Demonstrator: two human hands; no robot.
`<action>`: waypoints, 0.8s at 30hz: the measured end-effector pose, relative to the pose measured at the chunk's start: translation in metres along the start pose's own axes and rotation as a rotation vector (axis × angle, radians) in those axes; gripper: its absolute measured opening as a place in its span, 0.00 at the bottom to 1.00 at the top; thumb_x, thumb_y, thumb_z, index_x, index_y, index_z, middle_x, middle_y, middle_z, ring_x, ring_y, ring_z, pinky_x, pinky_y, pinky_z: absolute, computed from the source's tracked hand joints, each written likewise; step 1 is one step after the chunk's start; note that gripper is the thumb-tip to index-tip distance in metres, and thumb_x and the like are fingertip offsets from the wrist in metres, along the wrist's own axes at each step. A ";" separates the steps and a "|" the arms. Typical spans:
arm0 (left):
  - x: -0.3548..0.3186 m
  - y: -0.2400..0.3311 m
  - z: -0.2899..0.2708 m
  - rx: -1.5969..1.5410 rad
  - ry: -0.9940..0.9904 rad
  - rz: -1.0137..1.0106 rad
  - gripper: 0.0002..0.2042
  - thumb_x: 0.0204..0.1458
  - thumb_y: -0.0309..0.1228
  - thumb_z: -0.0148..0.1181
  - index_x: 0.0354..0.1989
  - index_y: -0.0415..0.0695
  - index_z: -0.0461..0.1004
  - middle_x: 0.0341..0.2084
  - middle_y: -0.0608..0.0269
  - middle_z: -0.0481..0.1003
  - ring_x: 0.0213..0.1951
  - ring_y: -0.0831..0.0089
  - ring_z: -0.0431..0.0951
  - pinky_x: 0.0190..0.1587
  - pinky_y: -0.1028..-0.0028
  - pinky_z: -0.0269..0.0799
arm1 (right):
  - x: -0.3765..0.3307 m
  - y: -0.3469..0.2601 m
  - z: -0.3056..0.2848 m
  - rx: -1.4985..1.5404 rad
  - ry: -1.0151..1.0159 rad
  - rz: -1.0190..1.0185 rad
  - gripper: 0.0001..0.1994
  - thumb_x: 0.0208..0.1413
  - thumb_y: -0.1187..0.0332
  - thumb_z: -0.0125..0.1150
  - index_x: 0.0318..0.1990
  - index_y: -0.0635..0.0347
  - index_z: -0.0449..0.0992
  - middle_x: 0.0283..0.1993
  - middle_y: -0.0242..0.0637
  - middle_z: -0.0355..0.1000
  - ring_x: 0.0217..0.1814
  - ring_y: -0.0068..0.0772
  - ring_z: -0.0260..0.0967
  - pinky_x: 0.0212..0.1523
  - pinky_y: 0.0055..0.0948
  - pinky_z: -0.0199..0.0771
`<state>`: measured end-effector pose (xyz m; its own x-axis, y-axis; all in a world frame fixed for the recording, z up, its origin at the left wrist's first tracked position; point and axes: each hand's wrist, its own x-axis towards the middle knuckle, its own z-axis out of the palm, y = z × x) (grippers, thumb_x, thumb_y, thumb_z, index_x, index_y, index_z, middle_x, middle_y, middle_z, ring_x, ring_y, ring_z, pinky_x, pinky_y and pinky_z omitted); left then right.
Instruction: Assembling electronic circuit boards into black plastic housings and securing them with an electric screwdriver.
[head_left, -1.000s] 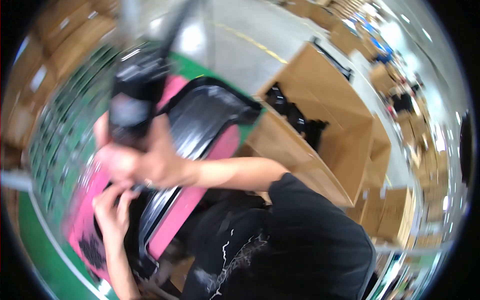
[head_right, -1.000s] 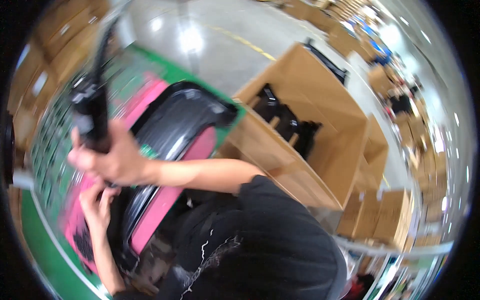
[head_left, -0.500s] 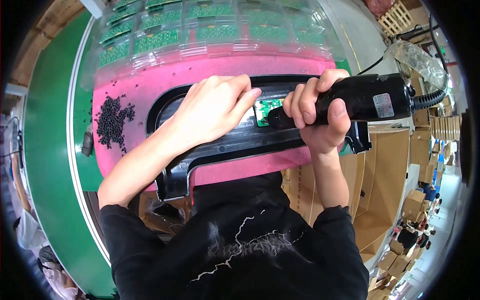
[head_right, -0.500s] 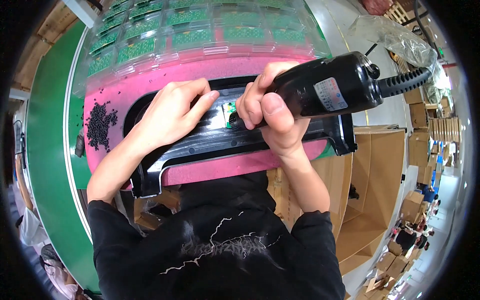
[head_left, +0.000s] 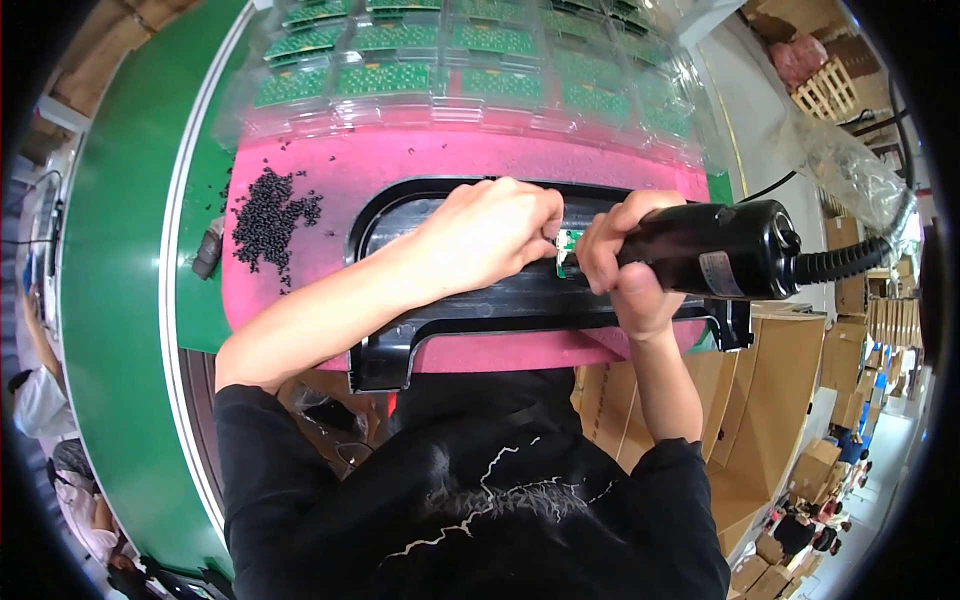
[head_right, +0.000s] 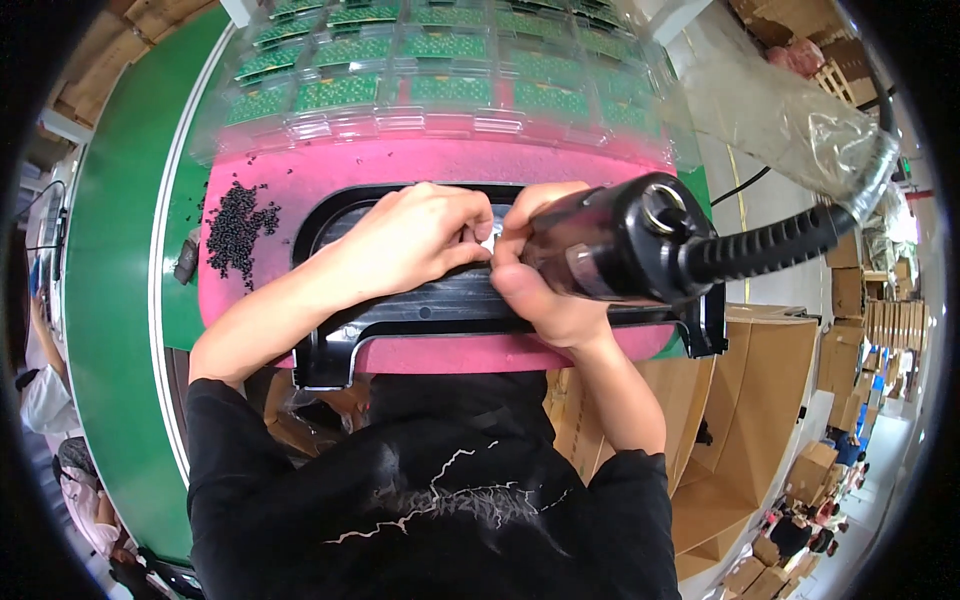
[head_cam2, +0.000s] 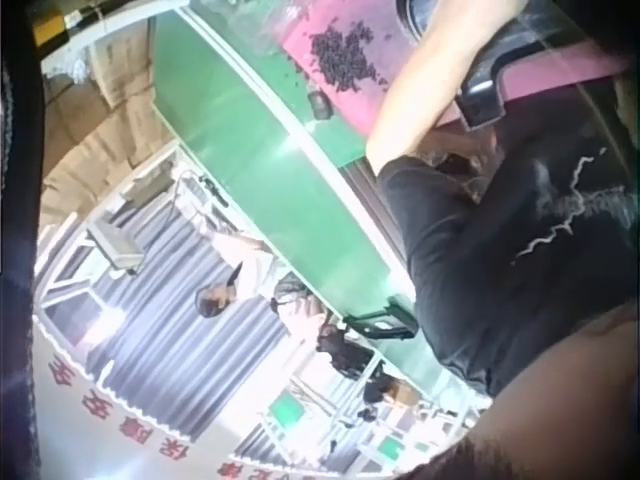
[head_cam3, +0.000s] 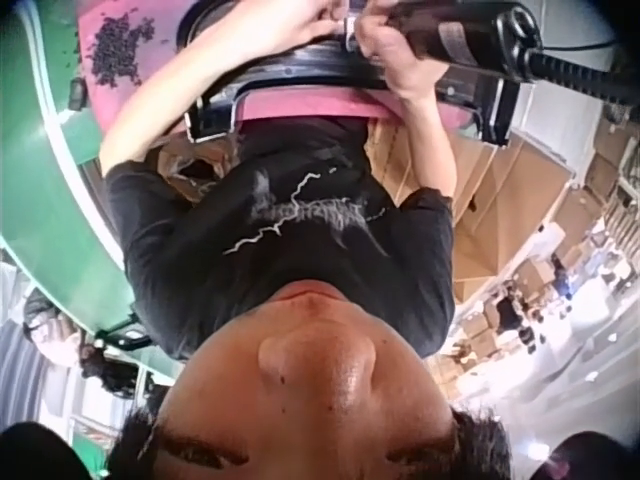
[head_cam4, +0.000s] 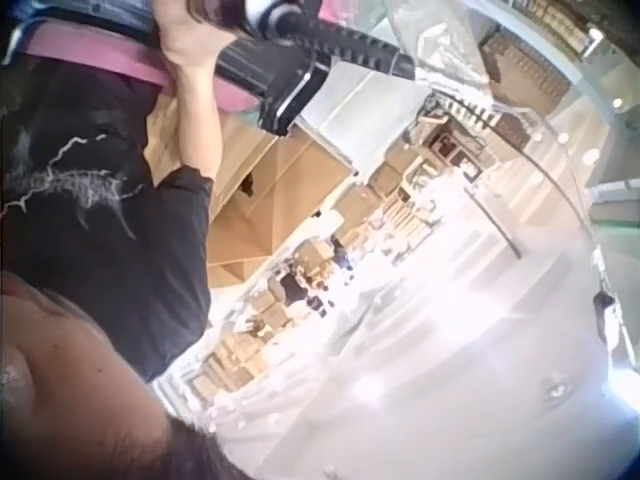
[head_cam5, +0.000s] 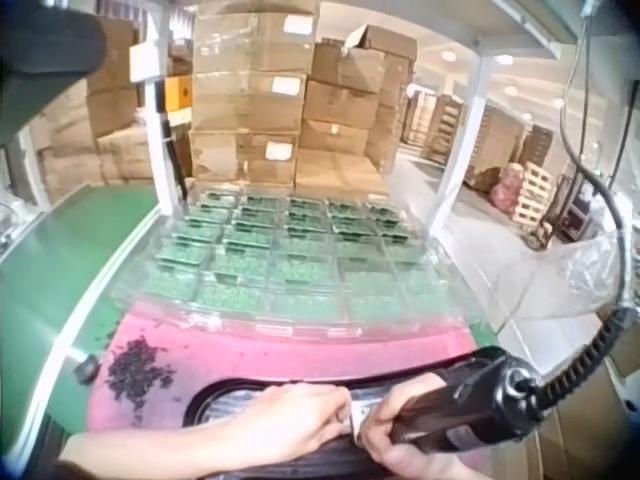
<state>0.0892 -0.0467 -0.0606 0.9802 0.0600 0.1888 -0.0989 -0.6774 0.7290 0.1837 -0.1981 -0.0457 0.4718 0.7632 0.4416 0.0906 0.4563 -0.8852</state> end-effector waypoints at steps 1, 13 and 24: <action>-0.001 0.000 0.001 0.030 -0.029 -0.001 0.08 0.47 0.29 0.62 0.30 0.39 0.72 0.27 0.52 0.76 0.34 0.52 0.78 0.34 0.60 0.73 | 0.000 -0.006 -0.001 0.043 0.012 0.049 0.23 0.51 0.54 0.68 0.43 0.58 0.63 0.18 0.28 0.60 0.17 0.22 0.56 0.20 0.24 0.58; 0.004 0.005 -0.001 -0.135 -0.071 0.259 0.10 0.49 0.31 0.63 0.33 0.36 0.73 0.27 0.53 0.76 0.31 0.54 0.77 0.34 0.63 0.72 | 0.001 -0.050 -0.006 0.200 0.176 -0.260 0.22 0.58 0.44 0.52 0.44 0.52 0.64 0.19 0.24 0.58 0.16 0.18 0.54 0.23 0.23 0.57; 0.007 0.028 -0.010 -0.340 -0.129 0.070 0.14 0.45 0.31 0.69 0.38 0.39 0.75 0.30 0.59 0.77 0.31 0.67 0.78 0.31 0.72 0.72 | -0.006 -0.061 -0.027 0.232 0.114 -0.305 0.25 0.57 0.41 0.53 0.45 0.53 0.61 0.19 0.28 0.60 0.17 0.24 0.58 0.27 0.29 0.64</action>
<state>0.0919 -0.0584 -0.0320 0.9805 -0.0853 0.1769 -0.1962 -0.3932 0.8983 0.1984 -0.2430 0.0014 0.5496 0.5269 0.6483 0.0476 0.7550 -0.6540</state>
